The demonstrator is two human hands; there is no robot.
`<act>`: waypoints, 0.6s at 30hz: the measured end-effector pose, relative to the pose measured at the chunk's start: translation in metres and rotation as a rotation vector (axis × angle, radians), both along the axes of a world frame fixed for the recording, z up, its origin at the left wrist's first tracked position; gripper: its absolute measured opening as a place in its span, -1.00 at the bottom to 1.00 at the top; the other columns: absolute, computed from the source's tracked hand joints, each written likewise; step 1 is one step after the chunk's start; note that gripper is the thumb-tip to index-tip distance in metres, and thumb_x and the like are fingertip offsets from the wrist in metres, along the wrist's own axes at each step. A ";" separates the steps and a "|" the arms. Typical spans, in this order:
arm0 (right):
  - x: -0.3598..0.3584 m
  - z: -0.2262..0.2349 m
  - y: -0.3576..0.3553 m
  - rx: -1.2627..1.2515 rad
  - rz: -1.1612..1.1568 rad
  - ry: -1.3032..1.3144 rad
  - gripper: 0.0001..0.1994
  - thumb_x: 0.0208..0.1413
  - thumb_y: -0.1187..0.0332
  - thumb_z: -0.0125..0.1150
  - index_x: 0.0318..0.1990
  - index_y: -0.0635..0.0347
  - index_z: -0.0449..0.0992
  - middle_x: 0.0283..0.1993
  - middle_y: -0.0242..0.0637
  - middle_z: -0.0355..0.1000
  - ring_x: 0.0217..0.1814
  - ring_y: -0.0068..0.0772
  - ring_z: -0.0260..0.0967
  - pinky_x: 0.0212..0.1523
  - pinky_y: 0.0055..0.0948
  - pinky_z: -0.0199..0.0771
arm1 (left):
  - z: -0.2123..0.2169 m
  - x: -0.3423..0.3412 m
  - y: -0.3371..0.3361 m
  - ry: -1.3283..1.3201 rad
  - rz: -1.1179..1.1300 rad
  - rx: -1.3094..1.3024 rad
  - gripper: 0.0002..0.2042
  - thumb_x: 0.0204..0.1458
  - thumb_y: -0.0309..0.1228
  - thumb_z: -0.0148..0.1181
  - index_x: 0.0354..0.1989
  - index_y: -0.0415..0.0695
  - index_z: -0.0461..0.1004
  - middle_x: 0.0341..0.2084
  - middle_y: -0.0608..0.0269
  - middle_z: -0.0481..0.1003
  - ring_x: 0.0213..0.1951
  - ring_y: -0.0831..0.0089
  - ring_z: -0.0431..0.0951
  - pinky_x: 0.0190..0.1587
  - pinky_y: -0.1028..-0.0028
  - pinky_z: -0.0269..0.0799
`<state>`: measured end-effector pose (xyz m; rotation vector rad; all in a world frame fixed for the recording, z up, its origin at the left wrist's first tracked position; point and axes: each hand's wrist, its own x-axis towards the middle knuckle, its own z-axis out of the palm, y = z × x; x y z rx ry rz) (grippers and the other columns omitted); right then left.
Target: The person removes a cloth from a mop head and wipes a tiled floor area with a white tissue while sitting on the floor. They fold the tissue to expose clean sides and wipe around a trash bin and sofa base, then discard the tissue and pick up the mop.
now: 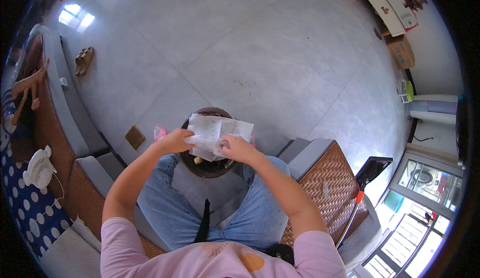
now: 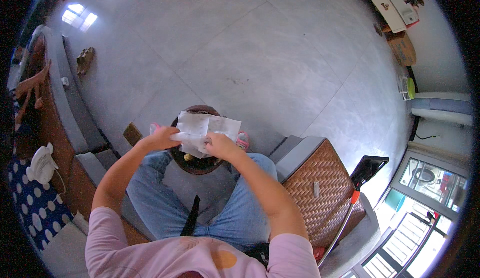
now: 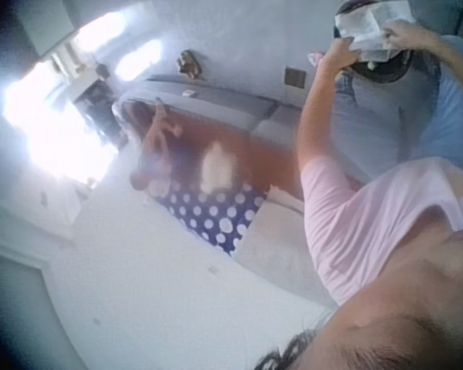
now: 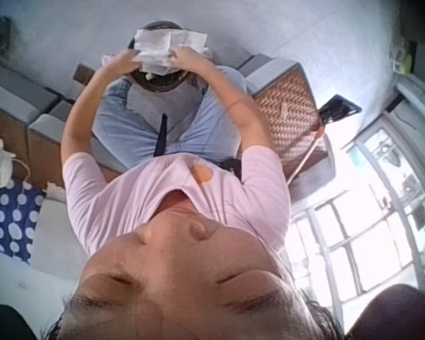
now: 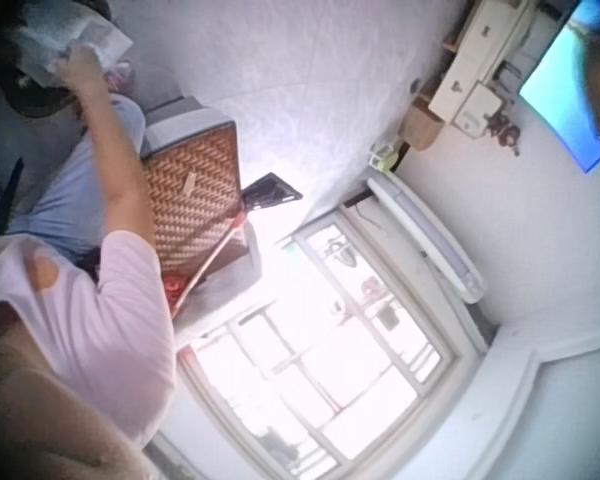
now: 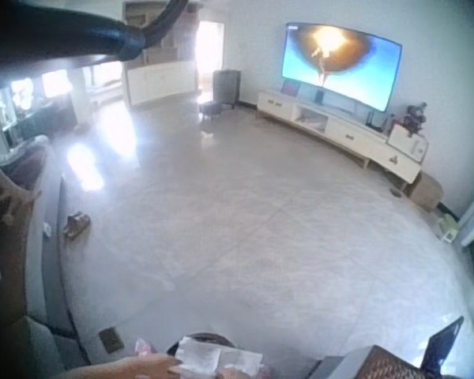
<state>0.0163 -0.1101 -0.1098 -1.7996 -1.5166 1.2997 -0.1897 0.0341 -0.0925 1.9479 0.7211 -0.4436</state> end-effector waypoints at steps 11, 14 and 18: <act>0.082 0.015 -0.004 -0.230 -0.735 0.905 -0.75 0.02 0.24 0.06 -0.17 0.12 0.34 -0.32 -0.37 0.35 -0.41 -0.52 0.35 -0.38 -0.50 0.40 | 0.011 0.006 0.038 -0.238 0.970 -0.651 -0.68 0.01 -0.28 0.09 -0.13 -0.22 0.38 -0.32 0.30 0.45 -0.31 0.57 0.46 -0.31 0.59 0.38; 0.091 0.035 0.004 -0.272 -0.759 0.909 -0.74 0.15 0.22 -0.08 -0.06 0.10 0.24 -0.24 -0.35 0.33 -0.37 -0.47 0.37 -0.34 -0.47 0.41 | 0.025 0.021 0.044 -0.263 1.009 -0.766 -0.65 0.06 -0.20 0.04 -0.08 -0.20 0.35 -0.30 0.29 0.45 -0.29 0.58 0.46 -0.29 0.58 0.39; 0.092 0.031 0.011 -0.334 -0.635 0.539 -0.67 0.16 0.08 -0.14 -0.06 0.09 0.25 -0.28 -0.36 0.33 -0.30 -0.48 0.36 -0.35 -0.47 0.41 | 0.016 0.025 0.043 -0.116 0.964 -0.636 -0.61 0.11 -0.14 -0.07 -0.04 -0.18 0.32 -0.26 0.29 0.44 -0.23 0.56 0.44 -0.21 0.46 0.42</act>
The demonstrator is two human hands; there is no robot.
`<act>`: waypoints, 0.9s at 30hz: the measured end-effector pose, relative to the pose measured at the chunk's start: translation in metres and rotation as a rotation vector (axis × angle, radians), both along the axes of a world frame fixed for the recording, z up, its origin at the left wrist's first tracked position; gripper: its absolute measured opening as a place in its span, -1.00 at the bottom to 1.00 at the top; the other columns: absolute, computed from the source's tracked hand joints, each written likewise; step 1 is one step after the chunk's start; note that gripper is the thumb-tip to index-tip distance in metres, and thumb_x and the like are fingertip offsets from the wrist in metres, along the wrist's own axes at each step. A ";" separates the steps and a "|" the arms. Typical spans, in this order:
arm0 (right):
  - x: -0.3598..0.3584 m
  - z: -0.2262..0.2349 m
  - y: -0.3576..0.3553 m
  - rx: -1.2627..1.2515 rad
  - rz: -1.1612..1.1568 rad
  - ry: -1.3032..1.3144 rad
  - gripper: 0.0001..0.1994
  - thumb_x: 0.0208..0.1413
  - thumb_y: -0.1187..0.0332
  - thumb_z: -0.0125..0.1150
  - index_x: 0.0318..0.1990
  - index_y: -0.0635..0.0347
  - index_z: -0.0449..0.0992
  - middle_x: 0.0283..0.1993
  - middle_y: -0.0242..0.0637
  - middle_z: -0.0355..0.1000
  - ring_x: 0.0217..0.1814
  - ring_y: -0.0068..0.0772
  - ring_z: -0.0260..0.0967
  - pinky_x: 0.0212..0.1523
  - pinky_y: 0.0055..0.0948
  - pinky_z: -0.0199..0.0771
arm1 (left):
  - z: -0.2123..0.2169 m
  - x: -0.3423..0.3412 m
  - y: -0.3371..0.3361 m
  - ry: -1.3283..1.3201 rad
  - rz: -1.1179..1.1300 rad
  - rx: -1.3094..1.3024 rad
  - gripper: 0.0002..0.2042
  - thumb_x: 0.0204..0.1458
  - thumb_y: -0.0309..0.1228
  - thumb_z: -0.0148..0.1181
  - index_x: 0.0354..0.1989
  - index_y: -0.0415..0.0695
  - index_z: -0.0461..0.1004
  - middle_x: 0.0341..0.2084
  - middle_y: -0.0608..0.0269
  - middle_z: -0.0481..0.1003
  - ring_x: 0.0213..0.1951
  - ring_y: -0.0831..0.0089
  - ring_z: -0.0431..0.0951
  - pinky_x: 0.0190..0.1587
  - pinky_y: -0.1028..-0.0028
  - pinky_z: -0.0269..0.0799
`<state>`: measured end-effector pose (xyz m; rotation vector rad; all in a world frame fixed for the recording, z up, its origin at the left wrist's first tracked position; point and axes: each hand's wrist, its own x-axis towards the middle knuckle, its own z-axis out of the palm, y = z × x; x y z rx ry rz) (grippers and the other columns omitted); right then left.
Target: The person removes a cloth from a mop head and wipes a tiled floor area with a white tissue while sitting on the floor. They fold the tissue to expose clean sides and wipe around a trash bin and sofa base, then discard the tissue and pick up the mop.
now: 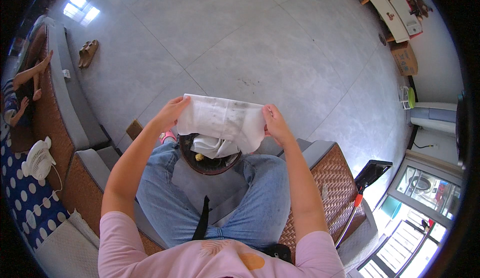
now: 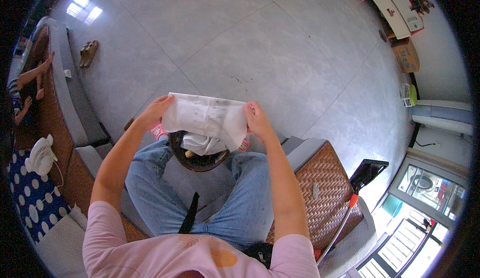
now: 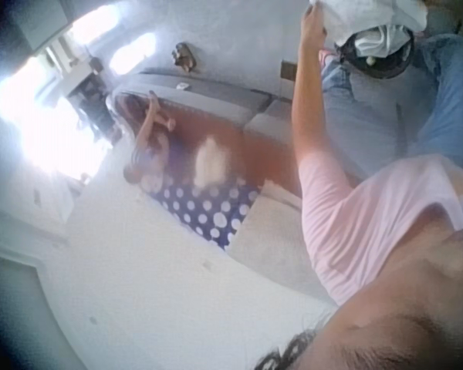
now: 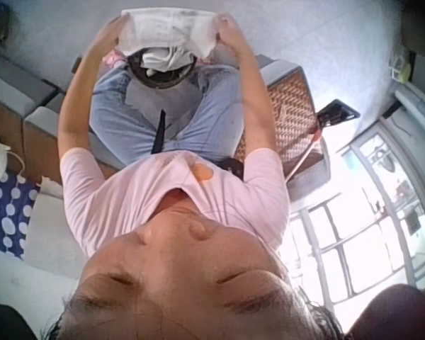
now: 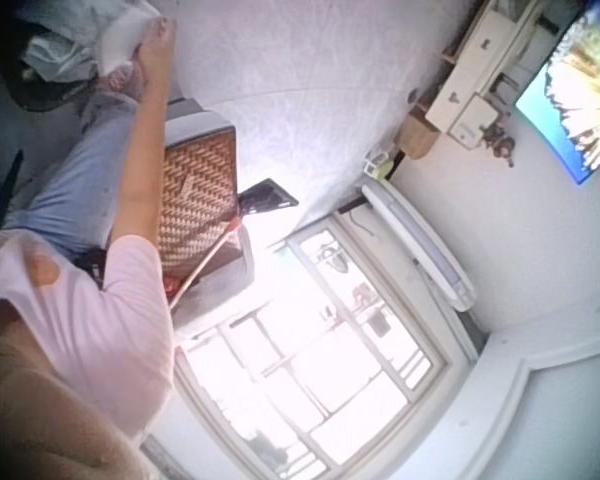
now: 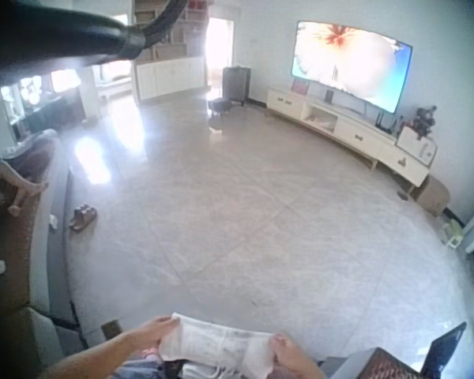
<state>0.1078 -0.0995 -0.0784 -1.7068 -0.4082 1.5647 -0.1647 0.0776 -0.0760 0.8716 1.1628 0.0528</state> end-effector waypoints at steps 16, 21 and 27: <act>-0.031 -0.018 -0.019 -0.111 -0.278 0.189 -0.15 -0.11 0.27 0.30 0.25 0.13 -0.19 0.06 0.00 0.16 -0.09 -0.19 0.29 -0.26 -0.19 0.42 | -0.007 -0.019 -0.023 -0.057 -0.315 0.017 -0.40 -0.15 -0.55 0.18 0.14 -0.01 0.15 -0.16 0.10 0.35 -0.16 0.34 0.38 -0.10 0.36 0.35; -0.019 -0.004 -0.018 -0.072 -0.193 0.110 -0.25 -0.11 0.29 0.29 0.20 0.17 -0.04 -0.05 -0.04 0.27 -0.15 -0.22 0.33 -0.25 -0.23 0.43 | 0.009 -0.014 -0.038 0.244 -0.663 0.576 -0.66 -0.23 -0.46 0.25 -0.18 -0.04 0.47 -0.30 0.27 0.39 -0.35 0.46 0.37 -0.29 0.47 0.29; -0.024 0.033 -0.036 0.255 0.581 -0.694 -0.68 -0.17 0.24 0.25 -0.27 0.25 0.50 -0.26 -0.03 0.36 -0.18 -0.09 0.35 -0.14 -0.31 0.34 | -0.007 -0.014 -0.042 0.025 -0.336 0.464 -0.77 -0.21 -0.42 0.26 -0.29 -0.10 0.51 -0.39 0.31 0.43 -0.48 0.56 0.37 -0.43 0.55 0.31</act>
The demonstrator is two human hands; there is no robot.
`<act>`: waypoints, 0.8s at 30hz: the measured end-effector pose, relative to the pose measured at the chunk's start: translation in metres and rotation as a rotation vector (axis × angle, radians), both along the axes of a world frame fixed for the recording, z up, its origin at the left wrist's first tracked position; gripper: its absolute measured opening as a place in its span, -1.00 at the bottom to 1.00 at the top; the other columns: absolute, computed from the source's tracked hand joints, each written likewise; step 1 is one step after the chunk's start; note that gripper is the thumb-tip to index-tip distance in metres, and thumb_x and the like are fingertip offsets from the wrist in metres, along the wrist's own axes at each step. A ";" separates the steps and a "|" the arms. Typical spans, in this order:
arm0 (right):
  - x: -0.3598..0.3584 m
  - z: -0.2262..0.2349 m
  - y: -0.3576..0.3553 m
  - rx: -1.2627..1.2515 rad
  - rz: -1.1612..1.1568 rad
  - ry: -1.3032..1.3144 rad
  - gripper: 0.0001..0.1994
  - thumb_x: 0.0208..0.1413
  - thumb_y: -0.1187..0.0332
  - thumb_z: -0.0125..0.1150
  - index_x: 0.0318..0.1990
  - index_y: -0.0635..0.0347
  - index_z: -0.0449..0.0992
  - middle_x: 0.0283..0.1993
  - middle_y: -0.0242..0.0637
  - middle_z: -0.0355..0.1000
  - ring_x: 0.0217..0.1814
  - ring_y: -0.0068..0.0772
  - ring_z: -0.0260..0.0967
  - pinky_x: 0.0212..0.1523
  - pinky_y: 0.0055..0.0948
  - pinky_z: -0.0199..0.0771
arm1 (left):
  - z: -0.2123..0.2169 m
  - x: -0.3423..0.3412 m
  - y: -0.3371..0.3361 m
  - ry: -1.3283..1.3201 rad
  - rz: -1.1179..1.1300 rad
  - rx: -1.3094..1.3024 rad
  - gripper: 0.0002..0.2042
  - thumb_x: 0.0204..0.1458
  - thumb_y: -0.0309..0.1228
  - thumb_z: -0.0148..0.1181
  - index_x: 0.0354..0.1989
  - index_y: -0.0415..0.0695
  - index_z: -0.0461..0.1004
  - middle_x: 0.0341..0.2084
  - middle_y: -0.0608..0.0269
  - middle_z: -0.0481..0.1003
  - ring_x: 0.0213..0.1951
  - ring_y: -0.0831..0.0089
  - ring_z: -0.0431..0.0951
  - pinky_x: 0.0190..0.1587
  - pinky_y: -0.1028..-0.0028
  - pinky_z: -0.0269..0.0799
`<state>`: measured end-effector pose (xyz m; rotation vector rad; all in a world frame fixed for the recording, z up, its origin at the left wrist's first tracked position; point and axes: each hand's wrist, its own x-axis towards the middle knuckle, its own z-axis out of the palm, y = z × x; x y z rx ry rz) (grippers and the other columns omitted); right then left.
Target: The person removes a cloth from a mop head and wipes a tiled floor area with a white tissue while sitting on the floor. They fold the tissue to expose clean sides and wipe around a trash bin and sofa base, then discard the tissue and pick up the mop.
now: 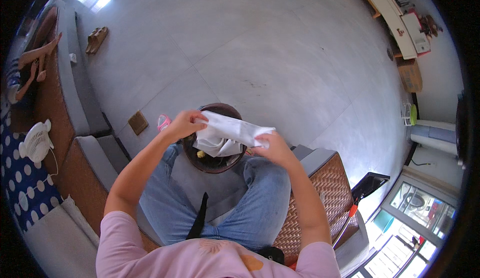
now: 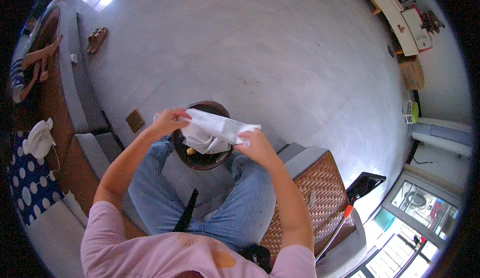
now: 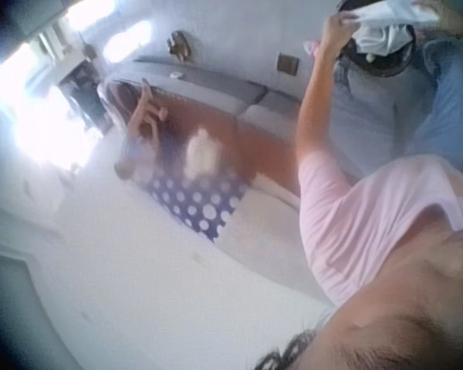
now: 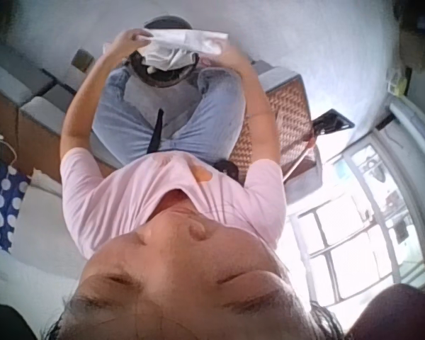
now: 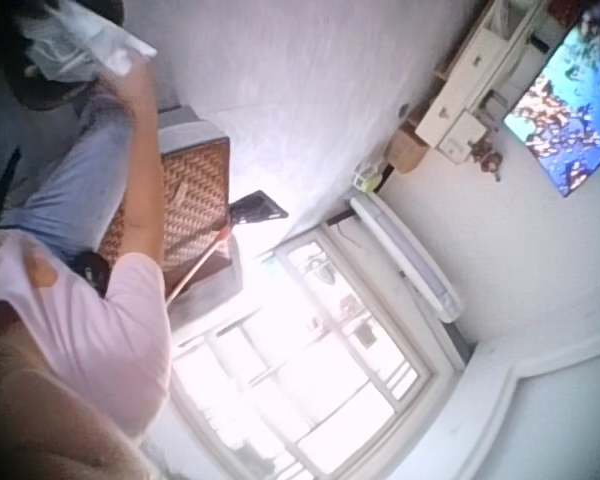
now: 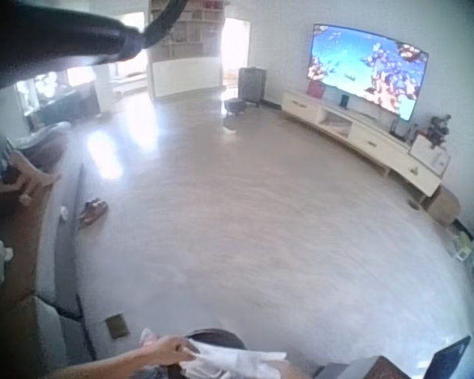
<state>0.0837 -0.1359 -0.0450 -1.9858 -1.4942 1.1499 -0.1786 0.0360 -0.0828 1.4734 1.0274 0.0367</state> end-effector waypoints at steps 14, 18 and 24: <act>0.057 0.023 -0.016 0.083 -0.406 -0.143 -0.72 -0.03 0.24 0.16 -0.33 0.33 0.50 -0.15 -0.05 0.32 -0.11 -0.17 0.29 -0.05 -0.40 0.22 | -0.151 -0.096 -0.145 0.200 0.722 -0.930 -0.59 -0.22 -0.52 0.19 -0.13 -0.13 0.23 -0.41 0.22 0.34 -0.43 0.37 0.41 -0.42 0.29 0.41; 0.070 0.017 -0.033 -0.033 -0.536 0.038 -0.73 0.01 0.29 0.15 -0.32 0.39 0.46 -0.24 -0.25 0.34 -0.20 -0.45 0.26 -0.15 -0.54 0.22 | -0.123 -0.069 -0.145 0.101 0.778 -0.711 -0.66 -0.18 -0.54 0.12 -0.17 -0.13 0.24 -0.35 0.23 0.36 -0.36 0.39 0.43 -0.38 0.39 0.45; 0.056 0.015 -0.024 -0.044 -0.648 0.239 -0.76 0.04 0.30 0.13 -0.29 0.35 0.46 -0.34 -0.43 0.35 -0.31 -0.62 0.22 -0.24 -0.61 0.21 | -0.100 -0.069 -0.111 -0.088 0.859 -0.554 -0.75 -0.19 -0.53 0.08 -0.27 -0.16 0.28 -0.46 0.28 0.37 -0.43 0.44 0.43 -0.45 0.38 0.45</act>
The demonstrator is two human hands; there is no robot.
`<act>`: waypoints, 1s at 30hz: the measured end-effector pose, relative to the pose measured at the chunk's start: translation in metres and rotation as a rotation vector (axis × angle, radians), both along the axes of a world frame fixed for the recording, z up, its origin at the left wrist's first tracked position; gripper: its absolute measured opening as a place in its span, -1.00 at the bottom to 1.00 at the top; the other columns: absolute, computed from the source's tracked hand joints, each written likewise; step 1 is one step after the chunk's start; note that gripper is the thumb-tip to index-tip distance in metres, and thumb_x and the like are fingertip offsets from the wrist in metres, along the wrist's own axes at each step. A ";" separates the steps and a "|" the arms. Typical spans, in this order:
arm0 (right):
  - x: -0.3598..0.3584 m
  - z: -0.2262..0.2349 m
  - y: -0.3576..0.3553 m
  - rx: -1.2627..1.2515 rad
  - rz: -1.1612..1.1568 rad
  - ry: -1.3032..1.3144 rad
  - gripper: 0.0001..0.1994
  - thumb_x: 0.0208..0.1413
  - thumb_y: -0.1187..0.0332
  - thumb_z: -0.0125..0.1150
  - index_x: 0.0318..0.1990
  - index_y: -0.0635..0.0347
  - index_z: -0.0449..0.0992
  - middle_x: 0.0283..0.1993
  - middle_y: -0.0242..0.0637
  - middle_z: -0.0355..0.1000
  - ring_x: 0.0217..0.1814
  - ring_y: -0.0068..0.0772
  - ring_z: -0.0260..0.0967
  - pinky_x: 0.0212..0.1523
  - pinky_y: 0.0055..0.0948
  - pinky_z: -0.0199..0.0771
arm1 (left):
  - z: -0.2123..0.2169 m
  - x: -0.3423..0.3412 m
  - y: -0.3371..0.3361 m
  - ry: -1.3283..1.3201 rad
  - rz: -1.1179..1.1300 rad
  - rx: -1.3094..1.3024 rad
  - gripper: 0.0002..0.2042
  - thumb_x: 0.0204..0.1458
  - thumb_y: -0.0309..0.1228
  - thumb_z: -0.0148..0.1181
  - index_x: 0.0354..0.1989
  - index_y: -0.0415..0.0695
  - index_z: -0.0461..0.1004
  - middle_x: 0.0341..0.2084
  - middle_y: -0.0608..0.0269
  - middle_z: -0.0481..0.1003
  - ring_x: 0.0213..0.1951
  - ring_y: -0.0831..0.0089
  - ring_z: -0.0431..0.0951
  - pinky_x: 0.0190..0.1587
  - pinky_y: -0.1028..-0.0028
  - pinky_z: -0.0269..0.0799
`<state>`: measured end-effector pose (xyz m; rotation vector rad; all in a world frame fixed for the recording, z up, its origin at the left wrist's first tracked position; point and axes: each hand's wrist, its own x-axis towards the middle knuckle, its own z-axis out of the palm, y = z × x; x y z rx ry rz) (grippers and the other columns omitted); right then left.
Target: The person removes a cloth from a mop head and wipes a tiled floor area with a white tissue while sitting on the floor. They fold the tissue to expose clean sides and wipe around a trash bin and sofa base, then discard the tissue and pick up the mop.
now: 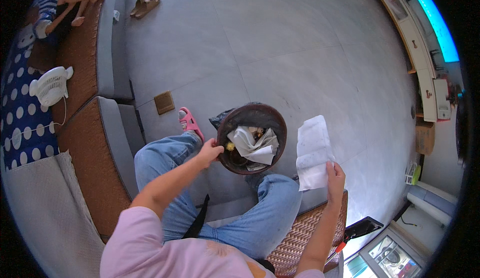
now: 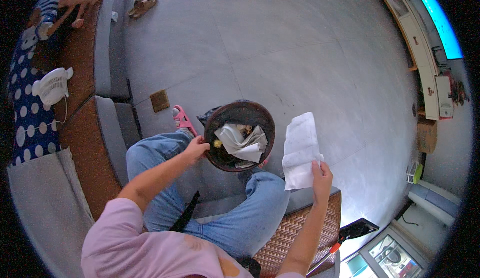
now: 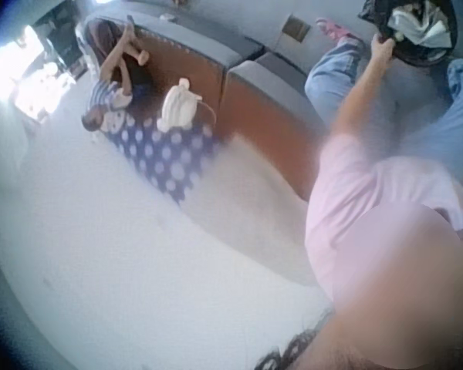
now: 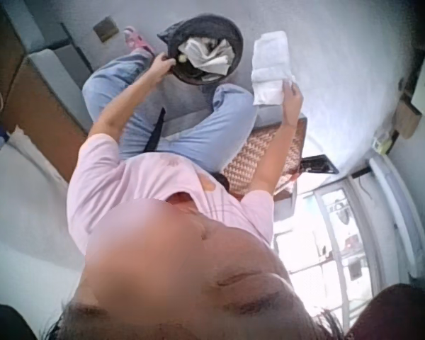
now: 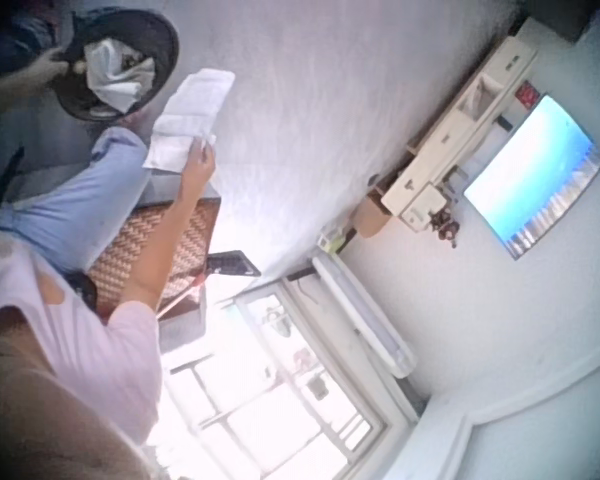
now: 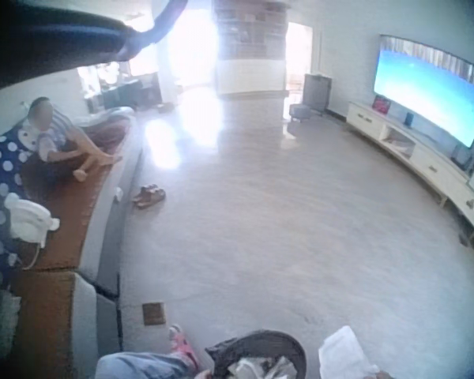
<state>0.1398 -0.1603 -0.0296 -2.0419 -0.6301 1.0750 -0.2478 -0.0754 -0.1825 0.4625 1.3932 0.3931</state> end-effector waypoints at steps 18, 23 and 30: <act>-0.018 -0.085 0.087 -0.085 -0.012 -0.030 -0.74 -0.01 0.29 0.17 -0.25 0.32 0.46 -0.26 -0.33 0.41 -0.23 -0.55 0.29 -0.19 -0.55 0.26 | -0.011 -0.068 0.373 -0.007 0.578 0.137 -0.78 -0.10 -0.49 0.03 -0.32 -0.32 0.21 -0.35 0.04 0.30 -0.32 0.26 0.39 -0.13 0.16 0.43; -0.023 -0.149 0.119 -0.174 0.072 -0.171 -0.72 -0.05 0.29 0.19 -0.24 0.31 0.46 -0.26 -0.13 0.40 -0.14 -0.30 0.34 -0.10 -0.44 0.27 | -0.080 -0.098 0.439 -0.048 0.677 0.117 -0.82 -0.09 -0.49 0.01 -0.35 -0.30 0.20 -0.29 0.03 0.26 -0.23 0.22 0.36 -0.09 0.20 0.40; -0.055 -0.210 0.151 -0.151 0.023 -0.264 -0.73 -0.06 0.25 0.16 -0.30 0.29 0.46 -0.28 -0.05 0.38 -0.16 -0.08 0.32 -0.14 -0.29 0.30 | -0.095 -0.125 0.443 -0.241 0.455 0.098 -0.67 -0.02 -0.39 0.06 -0.13 -0.22 0.15 -0.11 0.02 0.27 -0.05 0.18 0.32 -0.05 0.18 0.35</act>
